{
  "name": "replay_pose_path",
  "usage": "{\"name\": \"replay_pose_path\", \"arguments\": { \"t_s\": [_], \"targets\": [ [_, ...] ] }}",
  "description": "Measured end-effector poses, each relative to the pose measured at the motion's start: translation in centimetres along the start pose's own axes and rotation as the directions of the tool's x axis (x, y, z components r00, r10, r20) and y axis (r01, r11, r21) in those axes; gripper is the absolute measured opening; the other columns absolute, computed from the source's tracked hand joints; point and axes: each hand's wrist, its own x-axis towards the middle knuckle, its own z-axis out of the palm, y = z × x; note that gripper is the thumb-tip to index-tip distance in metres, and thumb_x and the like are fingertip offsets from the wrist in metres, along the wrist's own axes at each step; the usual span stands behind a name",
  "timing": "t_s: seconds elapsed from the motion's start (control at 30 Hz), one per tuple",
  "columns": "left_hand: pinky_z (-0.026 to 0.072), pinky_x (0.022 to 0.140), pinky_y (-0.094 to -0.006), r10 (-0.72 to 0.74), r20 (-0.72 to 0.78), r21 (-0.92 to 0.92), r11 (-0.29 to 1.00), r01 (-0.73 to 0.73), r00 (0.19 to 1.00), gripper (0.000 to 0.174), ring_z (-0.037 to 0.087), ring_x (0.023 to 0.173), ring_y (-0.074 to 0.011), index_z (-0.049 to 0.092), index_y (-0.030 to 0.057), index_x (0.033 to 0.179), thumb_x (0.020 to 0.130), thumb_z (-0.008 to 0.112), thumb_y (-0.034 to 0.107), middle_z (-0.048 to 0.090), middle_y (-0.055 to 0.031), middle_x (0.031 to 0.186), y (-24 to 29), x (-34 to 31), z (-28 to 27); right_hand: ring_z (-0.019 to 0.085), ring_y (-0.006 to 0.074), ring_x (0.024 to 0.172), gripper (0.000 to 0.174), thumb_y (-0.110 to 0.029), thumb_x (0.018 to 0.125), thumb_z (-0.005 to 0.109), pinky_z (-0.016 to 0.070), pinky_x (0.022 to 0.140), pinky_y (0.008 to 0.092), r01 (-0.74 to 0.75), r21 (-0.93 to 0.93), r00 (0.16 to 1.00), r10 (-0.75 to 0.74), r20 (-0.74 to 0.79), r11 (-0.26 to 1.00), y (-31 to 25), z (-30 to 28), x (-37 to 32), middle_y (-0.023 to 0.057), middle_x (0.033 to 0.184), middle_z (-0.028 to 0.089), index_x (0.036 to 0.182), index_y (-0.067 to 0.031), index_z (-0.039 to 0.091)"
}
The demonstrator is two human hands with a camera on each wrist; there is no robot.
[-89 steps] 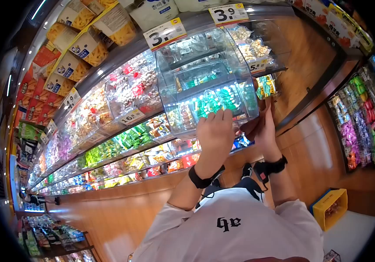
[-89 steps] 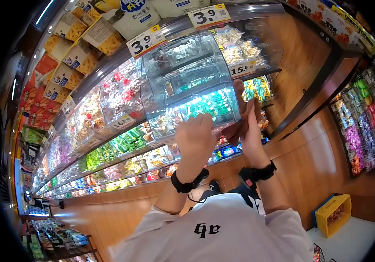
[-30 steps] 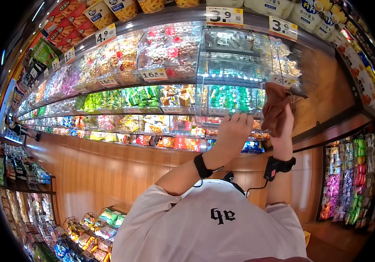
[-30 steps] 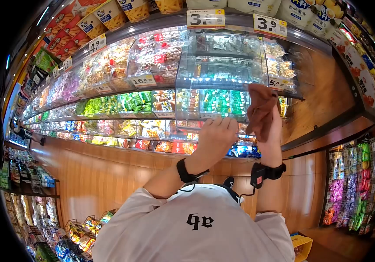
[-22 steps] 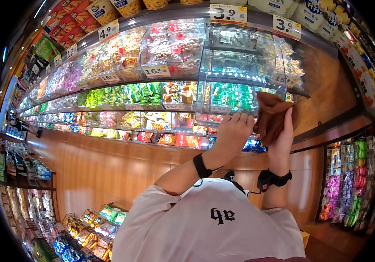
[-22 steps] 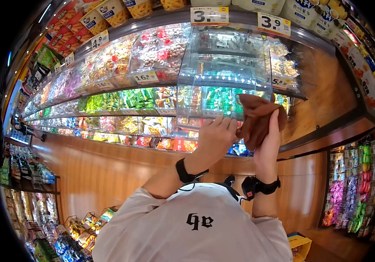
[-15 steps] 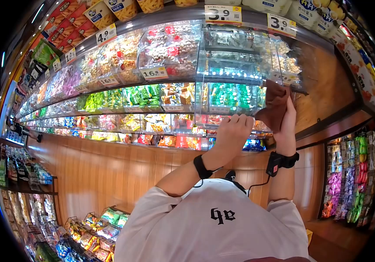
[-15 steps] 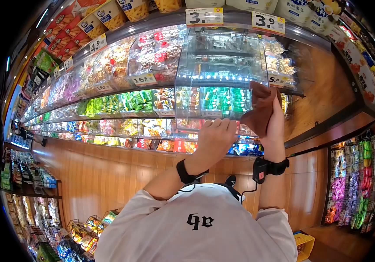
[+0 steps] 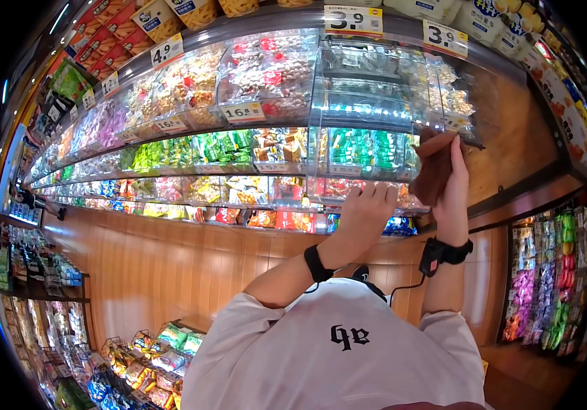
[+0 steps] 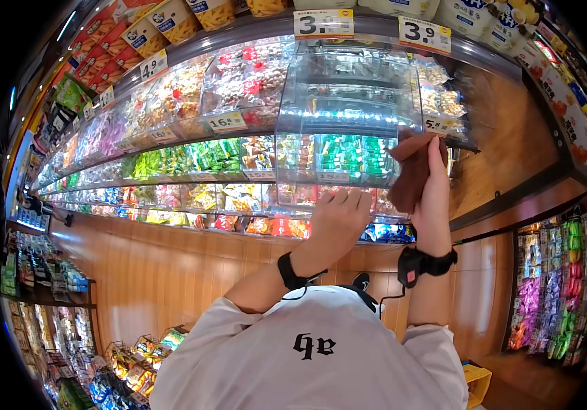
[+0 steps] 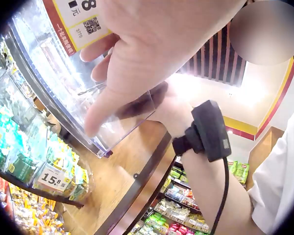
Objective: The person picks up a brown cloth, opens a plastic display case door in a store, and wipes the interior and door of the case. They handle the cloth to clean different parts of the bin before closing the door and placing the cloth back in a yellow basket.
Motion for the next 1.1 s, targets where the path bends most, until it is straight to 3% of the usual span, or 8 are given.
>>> {"name": "replay_pose_path", "arguments": {
  "t_s": [0.13,0.23,0.37,0.6,0.67,0.83,0.93,1.1],
  "targets": [
    [0.0479,0.074,-0.0344,0.005,0.012,0.004,1.0,-0.005,1.0,0.029,0.062,0.085,-0.0186,0.063,0.0094,0.096,0.074,0.078,0.023,0.059,-0.0017,0.085,-0.1,-0.2,0.0,0.063,0.0195,0.119,0.05,-0.046,0.111,0.05,0.051,0.102,0.0369,-0.152,0.109,0.959,0.119,0.259,0.982,1.9,-3.9,1.3,0.0103,0.135,0.065,0.14,-0.0062,0.056],
    [0.0478,0.072,-0.034,-0.002,-0.01,0.004,1.0,0.002,1.0,0.024,0.061,0.082,-0.0187,0.064,0.0087,0.096,0.077,0.074,0.018,0.058,-0.0017,0.082,0.0,-0.4,-0.2,0.062,0.0187,0.12,0.053,-0.048,0.111,0.049,0.0519,0.1,0.0372,-0.113,-0.018,0.992,0.112,-0.051,0.993,2.4,-2.4,-2.2,0.0093,0.136,0.064,0.142,-0.0068,0.054],
    [0.0477,0.071,-0.0327,-0.002,-0.05,-0.02,1.0,0.001,0.999,0.021,0.061,0.083,-0.019,0.06,0.0093,0.091,0.073,0.071,0.013,0.057,-0.0026,0.082,-0.1,-0.4,0.1,0.063,0.0195,0.122,0.053,-0.049,0.11,0.051,0.0507,0.105,0.0354,-0.029,0.03,1.0,0.029,-0.009,0.999,1.4,-1.3,-4.3,0.007,0.133,0.065,0.144,-0.0076,0.054],
    [0.0469,0.065,-0.0329,0.017,-0.057,-0.024,1.0,-0.019,0.998,0.014,0.061,0.074,-0.0187,0.065,0.008,0.09,0.077,0.071,0.011,0.056,-0.0014,0.075,0.0,0.2,-0.3,0.064,0.0167,0.114,0.046,-0.046,0.109,0.055,0.0512,0.099,0.0331,-0.182,0.067,0.972,0.169,0.162,0.981,-0.5,-2.7,2.4,0.0046,0.122,0.068,0.134,-0.0088,0.061],
    [0.0473,0.066,-0.0326,0.017,-0.097,0.006,1.0,-0.016,0.995,0.014,0.061,0.074,-0.0186,0.064,0.0085,0.088,0.076,0.071,0.011,0.055,-0.0013,0.075,0.0,0.1,0.1,0.065,0.0161,0.109,0.046,-0.046,0.109,0.054,0.0537,0.093,0.0338,-0.132,0.043,0.923,0.107,0.37,0.99,1.1,-5.2,3.7,0.0048,0.119,0.067,0.136,-0.0084,0.059],
    [0.0481,0.067,-0.0322,-0.002,-0.08,-0.021,1.0,0.0,0.997,0.013,0.061,0.075,-0.0184,0.061,0.0094,0.085,0.076,0.071,0.011,0.056,-0.0016,0.075,-0.1,-0.2,-0.2,0.066,0.0177,0.106,0.048,-0.045,0.11,0.052,0.0557,0.09,0.0364,-0.129,0.011,0.99,0.129,-0.049,0.992,3.1,-3.8,-0.9,0.0062,0.12,0.066,0.14,-0.0074,0.055],
    [0.0478,0.068,-0.0324,0.001,-0.102,-0.03,1.0,-0.004,0.995,0.016,0.061,0.078,-0.019,0.059,0.0094,0.085,0.074,0.071,0.011,0.056,-0.0026,0.078,-0.4,-0.2,-0.1,0.067,0.0195,0.107,0.048,-0.044,0.11,0.051,0.056,0.092,0.0372,-0.138,0.092,0.986,0.128,0.105,0.986,1.7,-3.0,-2.3,0.0067,0.122,0.067,0.141,-0.0069,0.054],
    [0.0471,0.071,-0.0328,0.016,-0.067,-0.029,0.999,-0.018,0.998,0.021,0.06,0.084,-0.0201,0.057,0.0094,0.087,0.072,0.071,0.011,0.055,-0.0036,0.082,-0.2,-0.1,0.0,0.064,0.0222,0.122,0.048,-0.045,0.11,0.052,0.0479,0.107,0.0356,-0.052,-0.011,0.999,0.052,0.016,0.999,-0.9,0.0,-1.0,0.0091,0.133,0.066,0.138,-0.0066,0.058]
  ]
}}
